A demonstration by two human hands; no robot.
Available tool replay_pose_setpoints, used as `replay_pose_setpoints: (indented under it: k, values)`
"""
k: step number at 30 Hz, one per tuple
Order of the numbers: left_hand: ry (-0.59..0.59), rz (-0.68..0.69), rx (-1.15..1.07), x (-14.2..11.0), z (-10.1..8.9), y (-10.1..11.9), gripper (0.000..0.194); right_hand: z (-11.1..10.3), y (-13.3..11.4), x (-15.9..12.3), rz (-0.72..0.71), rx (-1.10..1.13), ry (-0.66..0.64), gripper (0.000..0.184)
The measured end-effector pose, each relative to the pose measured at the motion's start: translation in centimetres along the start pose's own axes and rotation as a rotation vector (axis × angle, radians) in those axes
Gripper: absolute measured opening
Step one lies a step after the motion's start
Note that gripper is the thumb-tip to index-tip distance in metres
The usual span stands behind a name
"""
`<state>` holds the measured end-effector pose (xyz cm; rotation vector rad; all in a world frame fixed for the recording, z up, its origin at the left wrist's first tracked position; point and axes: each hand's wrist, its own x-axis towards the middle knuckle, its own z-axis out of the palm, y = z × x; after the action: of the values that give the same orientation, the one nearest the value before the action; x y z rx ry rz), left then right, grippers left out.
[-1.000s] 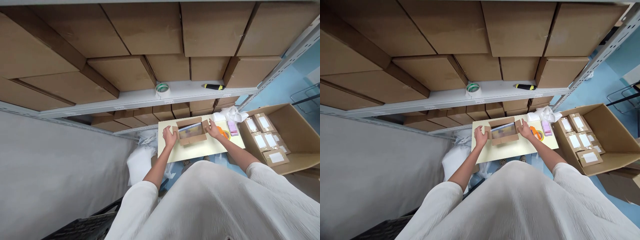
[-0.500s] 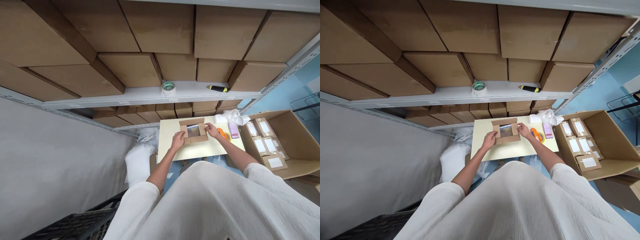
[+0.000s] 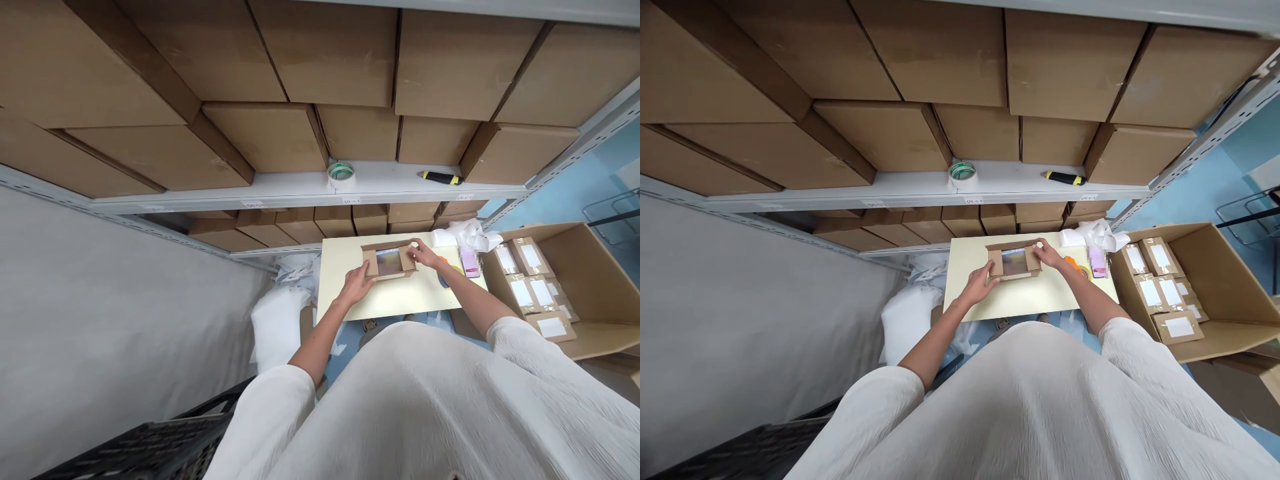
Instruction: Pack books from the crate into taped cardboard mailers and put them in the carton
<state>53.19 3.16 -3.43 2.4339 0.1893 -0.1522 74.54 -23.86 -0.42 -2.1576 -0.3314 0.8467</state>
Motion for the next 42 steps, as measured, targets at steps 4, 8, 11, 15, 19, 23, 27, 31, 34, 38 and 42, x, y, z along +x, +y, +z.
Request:
replay_pose_setpoints:
  k: [4,8,11,15,19,23,27,31,34,38,42]
  values:
    - [0.191,-0.135,-0.074,1.5,0.4,0.8,0.063,0.0,1.0,-0.5,-0.039,-0.082,0.095,0.049]
    - [0.289,-0.146,0.069,2.3,0.7,2.0,0.048,0.9,2.0,-1.1,-0.056,-0.124,0.085,0.036]
    - [0.175,0.018,0.158,1.8,0.9,2.7,0.046,2.2,3.0,-1.7,-0.074,-0.07,0.069,0.041]
    - [0.074,0.116,0.241,0.6,1.3,3.0,0.057,3.3,4.9,-2.8,-0.121,-0.018,0.173,0.047]
    - [0.037,0.104,0.276,0.0,1.8,3.2,0.061,2.2,8.4,-4.4,-0.022,-0.137,0.354,0.046]
    - [0.027,0.07,0.274,0.1,2.0,3.8,0.063,0.2,12.3,-6.0,0.201,-0.349,0.448,0.043]
    - [0.024,0.049,0.282,0.2,2.2,4.3,0.062,-0.3,14.6,-6.7,0.288,-0.409,0.408,0.041]
    - [0.011,0.029,0.297,0.5,2.2,4.5,0.062,0.4,15.1,-6.5,0.335,-0.38,0.44,0.046]
    - [0.002,0.021,0.305,0.6,2.2,4.5,0.062,0.9,15.2,-6.5,0.376,-0.34,0.457,0.047]
    - [0.004,0.026,0.323,0.6,2.3,4.4,0.06,1.3,15.6,-6.7,0.401,-0.319,0.408,0.043]
    - [-0.001,0.025,0.331,0.6,2.3,4.3,0.06,1.3,16.1,-6.6,0.366,-0.318,0.391,0.045]
